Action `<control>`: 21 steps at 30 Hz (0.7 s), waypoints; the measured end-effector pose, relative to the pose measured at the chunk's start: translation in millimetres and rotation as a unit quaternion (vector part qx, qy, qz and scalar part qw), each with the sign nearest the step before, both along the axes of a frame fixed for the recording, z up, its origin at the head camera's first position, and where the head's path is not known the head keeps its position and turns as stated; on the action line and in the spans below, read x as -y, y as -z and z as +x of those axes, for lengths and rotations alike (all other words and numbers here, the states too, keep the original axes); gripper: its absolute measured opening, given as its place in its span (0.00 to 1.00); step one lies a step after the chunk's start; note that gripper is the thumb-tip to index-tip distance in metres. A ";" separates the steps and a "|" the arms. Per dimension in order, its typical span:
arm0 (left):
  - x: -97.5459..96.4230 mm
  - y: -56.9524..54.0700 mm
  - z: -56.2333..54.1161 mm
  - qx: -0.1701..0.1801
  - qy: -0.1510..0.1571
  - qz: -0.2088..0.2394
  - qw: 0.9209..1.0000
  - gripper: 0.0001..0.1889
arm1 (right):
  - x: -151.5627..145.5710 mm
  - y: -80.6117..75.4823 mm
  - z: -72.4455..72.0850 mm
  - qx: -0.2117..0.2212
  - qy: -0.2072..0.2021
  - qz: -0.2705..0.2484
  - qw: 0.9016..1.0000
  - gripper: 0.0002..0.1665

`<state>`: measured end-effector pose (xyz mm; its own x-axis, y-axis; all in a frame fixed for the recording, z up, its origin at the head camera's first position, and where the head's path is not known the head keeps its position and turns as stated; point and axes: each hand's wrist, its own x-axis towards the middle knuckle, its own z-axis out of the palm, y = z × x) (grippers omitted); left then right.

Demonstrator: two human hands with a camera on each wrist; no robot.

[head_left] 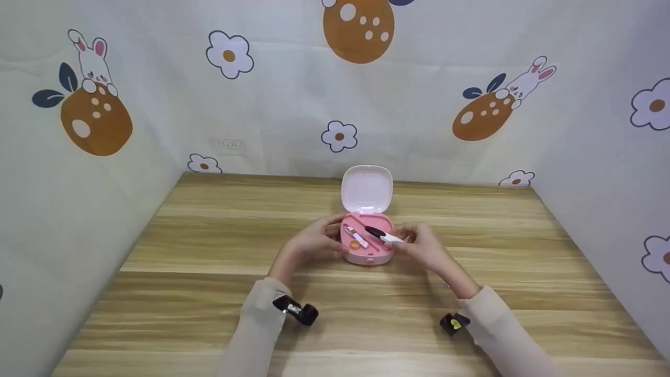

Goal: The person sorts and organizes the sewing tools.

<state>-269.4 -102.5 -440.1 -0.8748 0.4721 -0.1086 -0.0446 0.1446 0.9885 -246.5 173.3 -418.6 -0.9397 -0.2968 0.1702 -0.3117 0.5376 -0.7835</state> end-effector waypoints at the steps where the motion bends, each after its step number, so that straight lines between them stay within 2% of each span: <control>1: -0.1 0.1 0.1 -0.001 0.002 0.003 1.000 0.46 | 1.0 0.4 -0.9 -0.003 0.000 0.001 1.000 0.12; 5: -0.9 0.7 -0.5 -0.010 0.012 0.013 1.000 0.46 | 5.6 1.4 -3.5 -0.019 0.006 0.007 1.000 0.12; 21: -1.0 0.0 0.7 -0.008 0.002 0.006 1.000 0.46 | 25.3 5.7 -10.7 -0.017 0.034 0.031 0.999 0.09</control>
<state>-268.6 -101.5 -440.2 -0.8746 0.4765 -0.0894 -0.0291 0.1324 0.9908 -257.2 148.0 -424.3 -0.9518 -0.2433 0.1867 -0.2994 0.6049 -0.7379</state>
